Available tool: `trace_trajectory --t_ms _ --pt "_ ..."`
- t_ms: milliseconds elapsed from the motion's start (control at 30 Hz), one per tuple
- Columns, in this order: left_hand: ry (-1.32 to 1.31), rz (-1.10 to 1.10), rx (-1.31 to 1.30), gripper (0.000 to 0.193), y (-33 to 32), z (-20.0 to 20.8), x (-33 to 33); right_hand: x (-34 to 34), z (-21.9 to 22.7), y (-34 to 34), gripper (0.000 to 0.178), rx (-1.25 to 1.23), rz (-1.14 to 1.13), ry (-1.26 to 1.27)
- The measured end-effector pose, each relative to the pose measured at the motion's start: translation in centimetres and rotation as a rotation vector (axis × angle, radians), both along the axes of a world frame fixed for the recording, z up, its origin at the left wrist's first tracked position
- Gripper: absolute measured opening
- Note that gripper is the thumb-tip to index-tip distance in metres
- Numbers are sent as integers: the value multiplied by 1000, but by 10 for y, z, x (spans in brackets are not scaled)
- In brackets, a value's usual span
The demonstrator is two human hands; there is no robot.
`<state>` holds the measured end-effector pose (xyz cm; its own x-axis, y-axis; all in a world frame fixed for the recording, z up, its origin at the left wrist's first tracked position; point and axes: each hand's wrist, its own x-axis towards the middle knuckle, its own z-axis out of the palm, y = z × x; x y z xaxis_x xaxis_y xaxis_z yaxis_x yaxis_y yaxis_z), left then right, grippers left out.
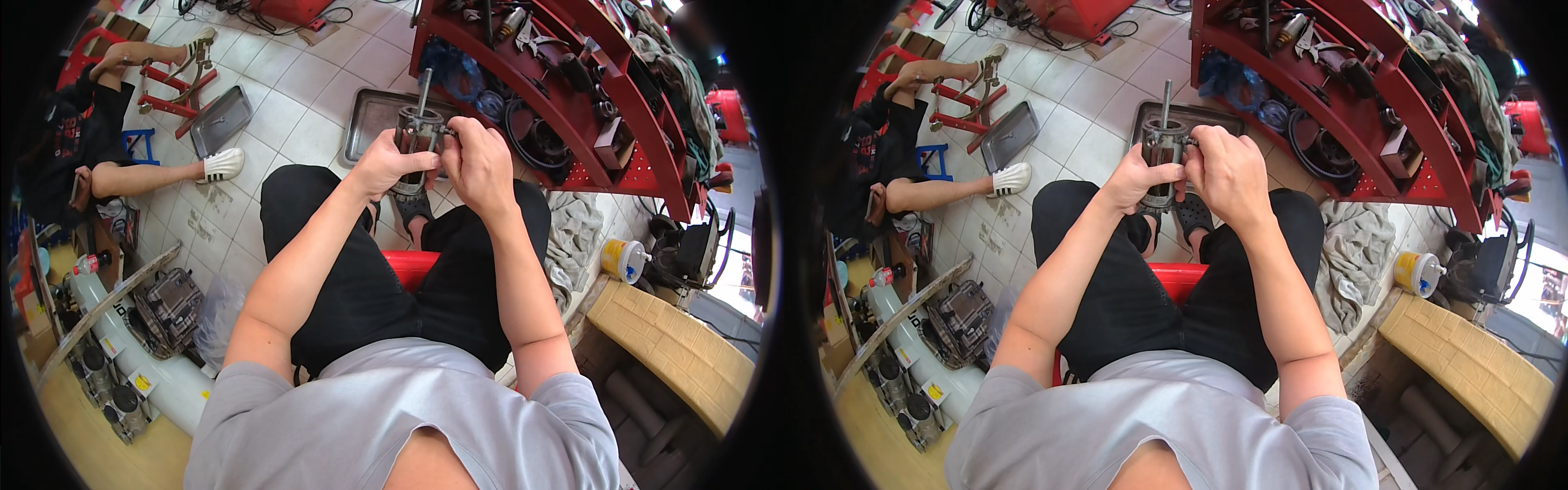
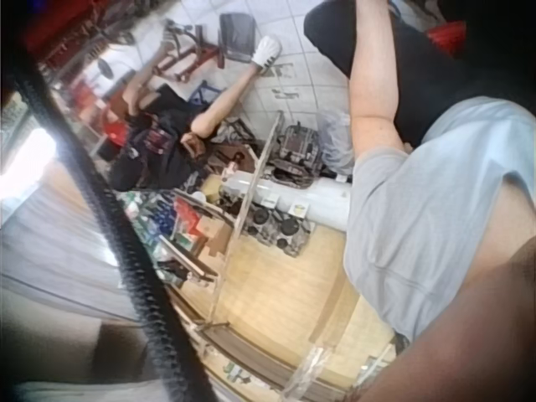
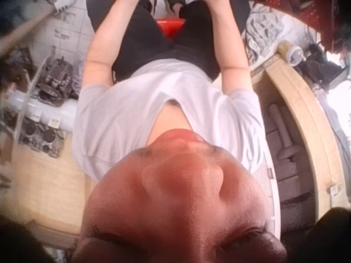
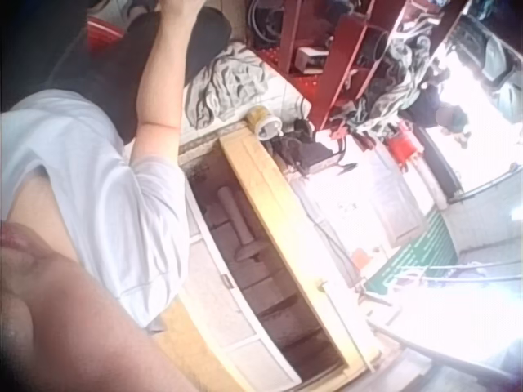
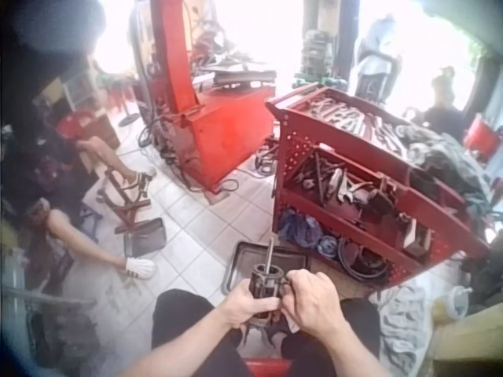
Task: The person sits on a low stool in a workshop and assembles a cylindrical mechanical component, likely a starter motor. They insert a small metal pin into the side of the assembly and then fit a gear onto the shaft, rotating the parts to check alignment.
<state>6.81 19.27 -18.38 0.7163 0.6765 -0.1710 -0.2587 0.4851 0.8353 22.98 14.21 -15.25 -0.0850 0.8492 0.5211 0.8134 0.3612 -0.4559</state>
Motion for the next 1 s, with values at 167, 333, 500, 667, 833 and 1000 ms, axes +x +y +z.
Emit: trace_trajectory --t_ms 167,333,500,667,833,1000 --pt "129 42 134 20 7 -7 -5 -3 -3 -8 17 -395 21 719" --pt "143 57 202 14 4 -4 -4 -13 -2 -8 16 -481 52 1021" --pt "161 23 207 16 3 -3 -2 -12 -6 -8 13 -470 13 1054" --pt "94 13 116 17 0 -6 1 -13 1 -7 11 -288 -85 685" --pt "103 29 123 17 0 -2 2 -9 -6 -4 14 -392 -37 791" --pt "175 14 155 15 0 -4 -3 -3 9 -4 17 -355 54 460"
